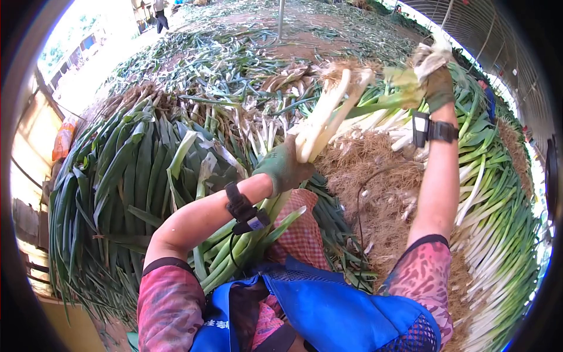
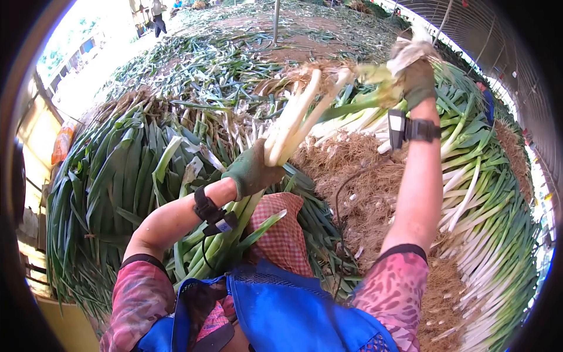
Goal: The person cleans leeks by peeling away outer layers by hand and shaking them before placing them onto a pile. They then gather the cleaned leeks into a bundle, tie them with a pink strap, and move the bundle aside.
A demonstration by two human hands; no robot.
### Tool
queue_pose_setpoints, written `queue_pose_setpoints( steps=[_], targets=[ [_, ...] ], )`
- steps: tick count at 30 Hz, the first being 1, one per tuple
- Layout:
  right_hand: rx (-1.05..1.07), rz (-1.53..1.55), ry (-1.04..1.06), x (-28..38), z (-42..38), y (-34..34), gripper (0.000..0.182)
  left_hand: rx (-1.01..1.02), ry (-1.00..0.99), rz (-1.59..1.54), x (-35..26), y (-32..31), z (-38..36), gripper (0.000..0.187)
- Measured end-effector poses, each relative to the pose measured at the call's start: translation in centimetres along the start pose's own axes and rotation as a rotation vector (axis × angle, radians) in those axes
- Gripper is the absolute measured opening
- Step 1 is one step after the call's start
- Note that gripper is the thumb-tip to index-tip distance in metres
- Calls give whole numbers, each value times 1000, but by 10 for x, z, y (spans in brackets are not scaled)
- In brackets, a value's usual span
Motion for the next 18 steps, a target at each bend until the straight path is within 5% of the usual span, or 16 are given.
queue_pose_setpoints(
  steps=[3,5,8,11,12,14,15,18],
  targets=[
    [240,823,269,108,-9,85,40,21,50,17,-8,-5,1,63],
    [609,721,225,174,-19,108,50,42,15,36,-3,-12,5,63],
    [869,361,105,241,-31,146,25,-57,-417,160,15,-26,18,57],
    [553,301,220,248,-43,116,23,-269,-746,57,15,-29,23,48],
    [536,228,96,242,-38,111,23,-350,-836,-20,14,-29,22,44],
    [513,77,-156,223,-22,102,24,20,-114,186,17,-22,16,44],
    [508,143,-315,201,-13,106,22,-31,-6,-6,11,-15,6,49],
    [326,517,-641,143,-4,92,21,-71,33,69,-2,-9,-2,53]
  ],
)
Point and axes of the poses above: each hand's wrist, its own z-axis towards the middle knuckle, its own y-axis out of the back of the hand, x = y × z, the point moved 1 cm from there along z, towards the middle knuckle, and after that the axes turned 15 degrees about -z, right-handed, at the moved point
